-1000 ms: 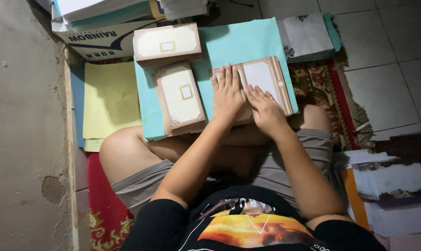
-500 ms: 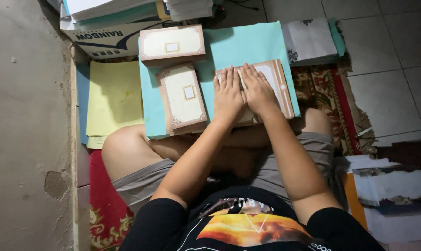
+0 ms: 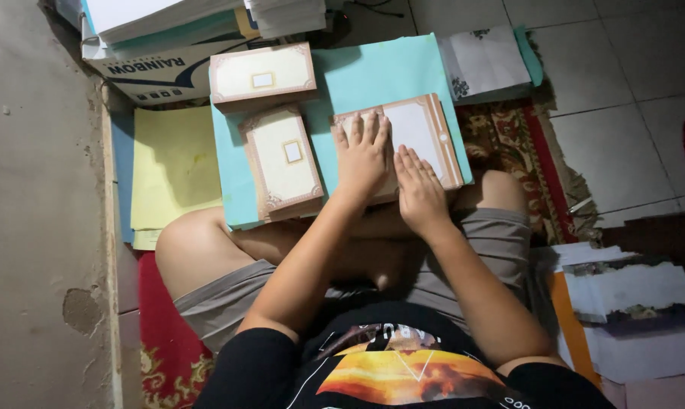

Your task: The person flips through the pages of a small booklet, then picks up a card from a stack and places it inside the booklet before pressing down on it with both hands.

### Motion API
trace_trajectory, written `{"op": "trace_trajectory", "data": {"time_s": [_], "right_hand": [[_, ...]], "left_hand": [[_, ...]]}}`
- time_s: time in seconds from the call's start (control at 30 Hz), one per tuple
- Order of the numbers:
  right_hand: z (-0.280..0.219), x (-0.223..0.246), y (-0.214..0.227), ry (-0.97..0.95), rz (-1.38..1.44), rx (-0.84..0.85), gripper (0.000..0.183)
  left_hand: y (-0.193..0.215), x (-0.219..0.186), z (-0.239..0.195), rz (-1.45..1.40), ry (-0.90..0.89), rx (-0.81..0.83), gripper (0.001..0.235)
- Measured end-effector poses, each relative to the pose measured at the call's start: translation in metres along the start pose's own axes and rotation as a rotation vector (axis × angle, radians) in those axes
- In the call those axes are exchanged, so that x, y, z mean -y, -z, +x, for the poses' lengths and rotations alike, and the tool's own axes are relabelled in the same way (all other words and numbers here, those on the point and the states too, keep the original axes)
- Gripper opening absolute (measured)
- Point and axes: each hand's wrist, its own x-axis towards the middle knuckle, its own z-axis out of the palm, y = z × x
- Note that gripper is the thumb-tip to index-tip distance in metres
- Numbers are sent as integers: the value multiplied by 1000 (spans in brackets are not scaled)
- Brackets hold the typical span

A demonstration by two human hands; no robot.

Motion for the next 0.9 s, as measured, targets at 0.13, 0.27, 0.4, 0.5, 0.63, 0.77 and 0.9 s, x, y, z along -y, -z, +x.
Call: {"op": "trace_trajectory", "data": {"time_s": [0.13, 0.27, 0.4, 0.5, 0.63, 0.77, 0.9], "right_hand": [[2, -1, -1, -9, 7, -13, 64], [1, 0, -3, -2, -1, -21, 58], [0, -5, -6, 0, -11, -3, 57], [3, -1, 3, -11, 8, 38, 66], [17, -3, 5, -37, 23, 128, 69], [51, -12, 3, -36, 21, 176, 69], [89, -27, -5, 2, 52, 197, 66]], "left_hand": [[-16, 1, 19, 0, -35, -1, 72], [-23, 3, 44, 2, 25, 50, 66], [-15, -3, 39, -27, 47, -24, 62], [-6, -5, 19, -11, 105, 46, 67], [-8, -3, 9, 0, 135, -159, 67], [-6, -5, 7, -50, 135, -228, 65], [-17, -1, 11, -33, 135, -222, 66]]}}
